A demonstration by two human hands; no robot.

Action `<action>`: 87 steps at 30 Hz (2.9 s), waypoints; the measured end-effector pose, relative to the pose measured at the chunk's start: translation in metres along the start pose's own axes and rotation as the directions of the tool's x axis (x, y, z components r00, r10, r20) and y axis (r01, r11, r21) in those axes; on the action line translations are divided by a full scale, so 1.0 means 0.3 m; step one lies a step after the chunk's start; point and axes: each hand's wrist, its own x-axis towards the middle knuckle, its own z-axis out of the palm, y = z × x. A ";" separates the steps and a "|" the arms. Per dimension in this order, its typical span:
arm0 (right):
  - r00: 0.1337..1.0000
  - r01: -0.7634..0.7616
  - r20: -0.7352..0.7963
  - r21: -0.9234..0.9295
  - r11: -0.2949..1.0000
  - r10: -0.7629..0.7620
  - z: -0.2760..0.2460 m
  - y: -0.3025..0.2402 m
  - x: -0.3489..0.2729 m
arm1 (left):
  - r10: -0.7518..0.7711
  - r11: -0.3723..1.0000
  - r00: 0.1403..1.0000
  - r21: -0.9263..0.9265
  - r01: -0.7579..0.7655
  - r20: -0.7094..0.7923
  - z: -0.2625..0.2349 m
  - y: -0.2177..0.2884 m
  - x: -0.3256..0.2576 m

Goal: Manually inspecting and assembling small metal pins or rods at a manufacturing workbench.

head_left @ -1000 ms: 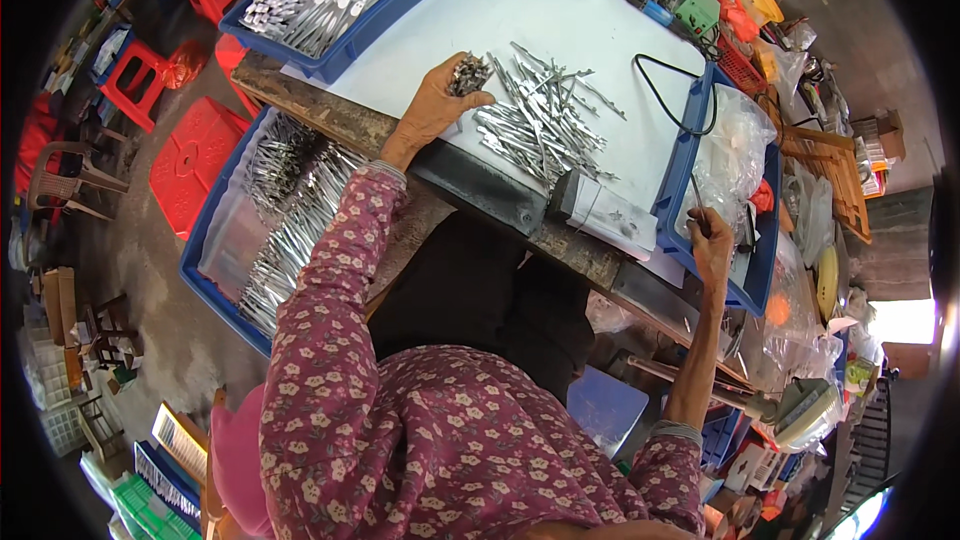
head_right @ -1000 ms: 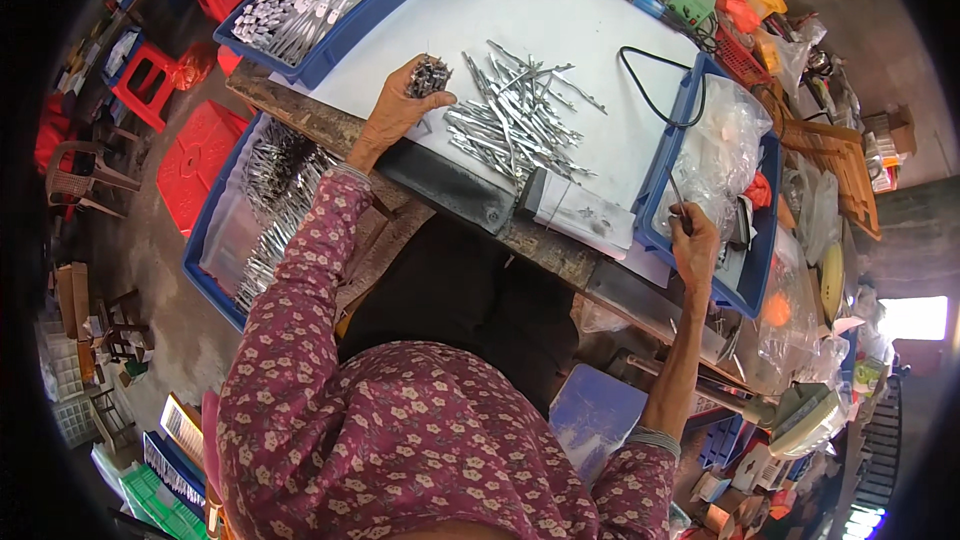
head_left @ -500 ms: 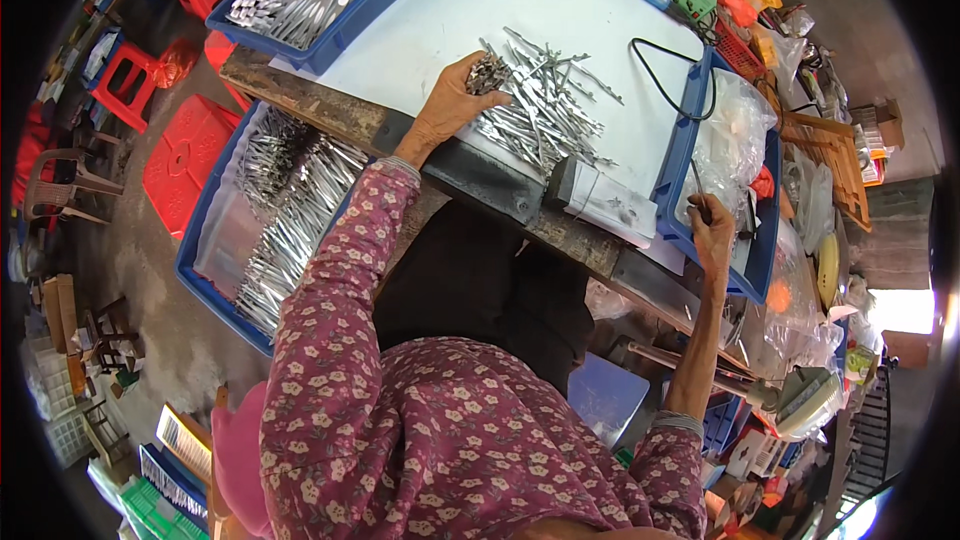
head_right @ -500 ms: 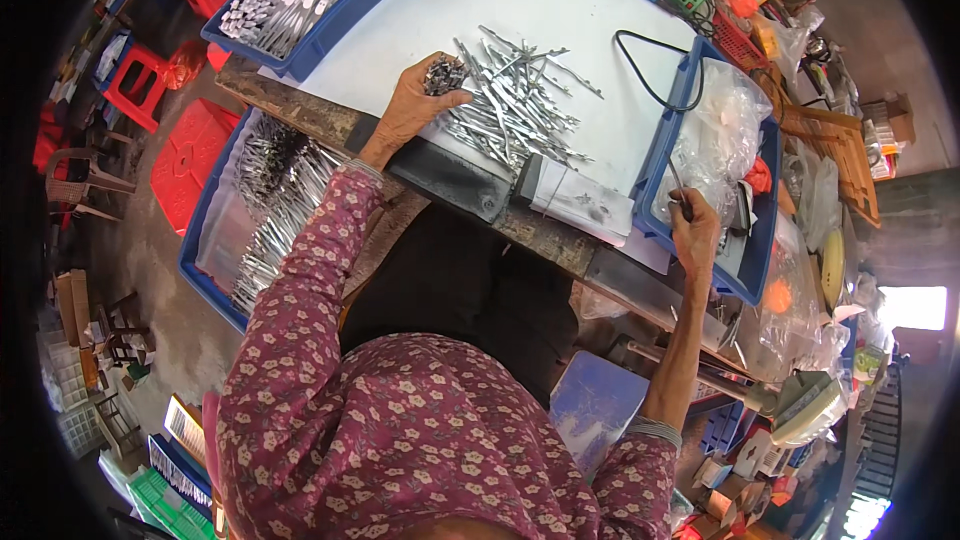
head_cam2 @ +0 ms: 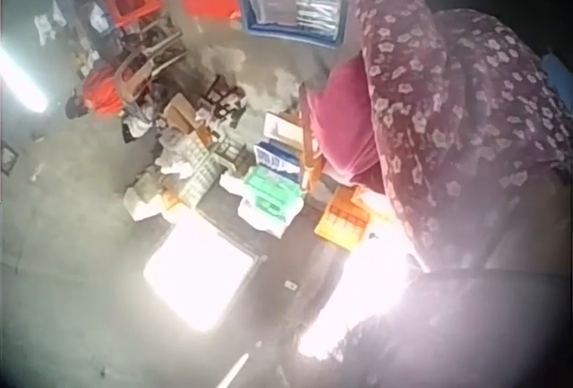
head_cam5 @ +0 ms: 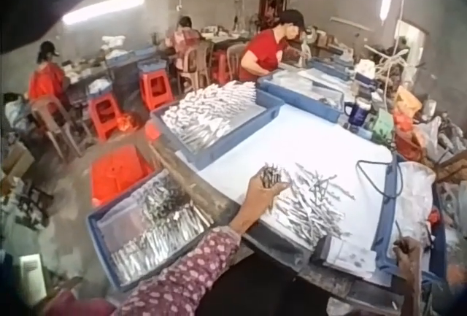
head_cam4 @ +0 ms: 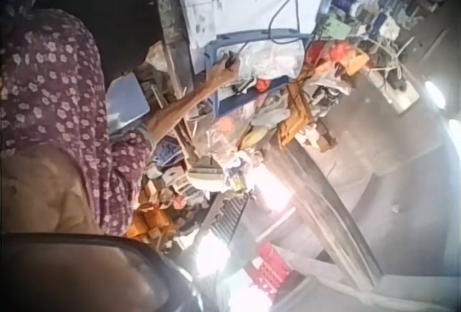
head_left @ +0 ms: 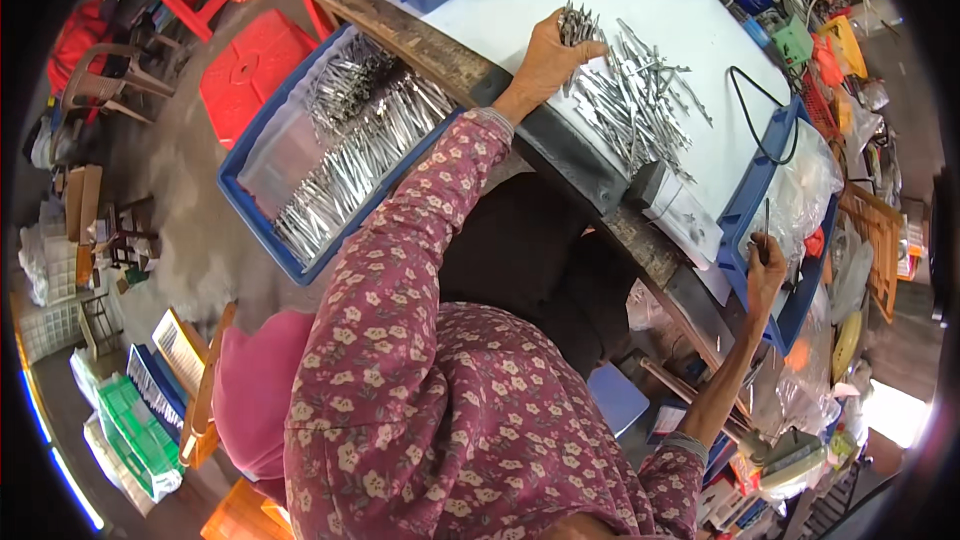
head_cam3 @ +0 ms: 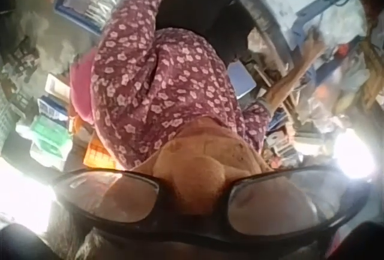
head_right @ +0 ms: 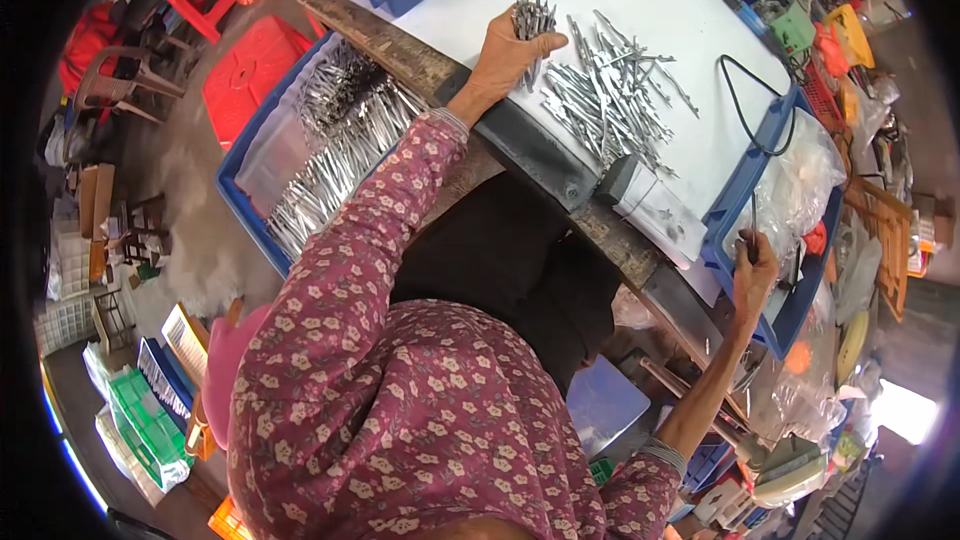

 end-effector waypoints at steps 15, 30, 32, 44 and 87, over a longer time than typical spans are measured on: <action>0.991 0.127 0.058 -0.053 0.990 -0.124 -0.037 0.087 0.023 | -0.118 0.975 0.641 0.033 0.218 -0.759 -0.540 0.305 -0.505; 0.993 0.082 0.087 0.019 0.996 -0.084 -0.041 0.166 0.044 | 0.096 0.884 0.334 0.235 0.404 -0.937 -0.781 0.354 -0.793; 0.993 0.085 0.082 0.052 0.995 -0.089 -0.037 0.178 0.046 | 0.232 0.721 0.263 0.347 0.600 -0.936 -0.910 0.299 -0.891; 0.996 0.039 0.078 0.020 0.999 -0.040 -0.034 0.130 0.013 | 0.354 0.611 0.141 0.343 0.713 -0.924 -1.043 0.262 -1.139; 0.987 0.136 0.073 0.090 0.987 -0.143 -0.010 0.126 0.043 | 0.333 0.094 0.017 0.051 0.994 -0.943 -0.748 0.226 -0.907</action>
